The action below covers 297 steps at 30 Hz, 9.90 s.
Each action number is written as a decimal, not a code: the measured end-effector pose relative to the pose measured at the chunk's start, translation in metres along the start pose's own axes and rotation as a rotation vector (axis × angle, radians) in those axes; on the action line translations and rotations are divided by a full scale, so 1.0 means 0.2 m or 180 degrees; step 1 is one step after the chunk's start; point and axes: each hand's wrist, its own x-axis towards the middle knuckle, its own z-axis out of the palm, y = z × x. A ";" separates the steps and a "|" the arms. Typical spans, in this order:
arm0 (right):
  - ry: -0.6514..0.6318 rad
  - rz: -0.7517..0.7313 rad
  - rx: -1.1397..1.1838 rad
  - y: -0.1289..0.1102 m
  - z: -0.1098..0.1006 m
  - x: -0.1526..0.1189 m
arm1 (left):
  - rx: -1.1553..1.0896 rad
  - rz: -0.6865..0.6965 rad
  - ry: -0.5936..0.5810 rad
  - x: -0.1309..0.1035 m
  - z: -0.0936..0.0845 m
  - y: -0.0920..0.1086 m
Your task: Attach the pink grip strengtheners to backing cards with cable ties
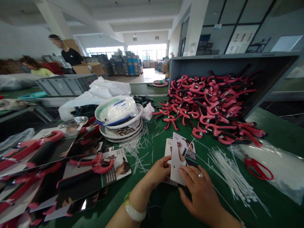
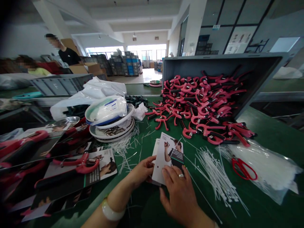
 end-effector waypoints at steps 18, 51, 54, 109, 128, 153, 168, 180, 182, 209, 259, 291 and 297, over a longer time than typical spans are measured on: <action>0.0965 0.0512 0.0886 0.10 -0.02 0.14 | -0.0857 0.1312 0.0503 0.04 0.12 0.08; 0.1099 -0.0192 0.0315 0.06 0.00 0.17 | -0.1001 0.1321 0.1030 -0.04 0.22 0.14; 0.0952 -0.0461 0.0174 0.04 0.02 0.18 | -0.1171 0.1304 0.1173 -0.09 0.20 0.13; -0.1772 0.0827 -0.1451 0.98 0.10 0.67 | -0.0323 0.0599 0.1417 0.12 -0.18 -0.11; -0.1464 0.0056 -0.0883 1.07 -0.02 0.97 | 0.1153 0.0757 0.1534 0.11 -0.18 -0.11; -0.2407 0.1164 0.0689 0.20 0.04 0.41 | 0.2083 0.0830 0.1093 -0.02 -0.19 -0.04; -0.1862 -0.0195 -0.0274 0.28 0.14 0.42 | 0.2447 0.1213 0.1784 0.20 -0.17 0.17; -0.0794 0.0704 0.1018 0.32 0.24 0.35 | 0.2926 0.1775 0.1255 0.38 -0.08 0.10; -0.0639 0.0948 0.1457 0.31 0.25 0.36 | 0.3052 0.1804 0.1239 0.37 -0.10 0.10; -0.0070 0.1438 0.2458 0.29 0.37 0.35 | 0.4059 0.1944 0.1317 0.31 -0.14 0.09; -0.0734 -0.0168 0.0739 0.24 0.26 0.38 | 0.3636 0.1130 0.1992 0.24 -0.12 0.02; -0.1425 -0.0819 -0.0134 0.19 0.09 0.30 | 0.1579 0.0820 0.2161 -0.05 -0.30 -0.05; -0.1053 -0.0330 0.0331 0.14 0.16 0.28 | -0.0233 0.0585 0.1432 -0.13 -0.17 -0.14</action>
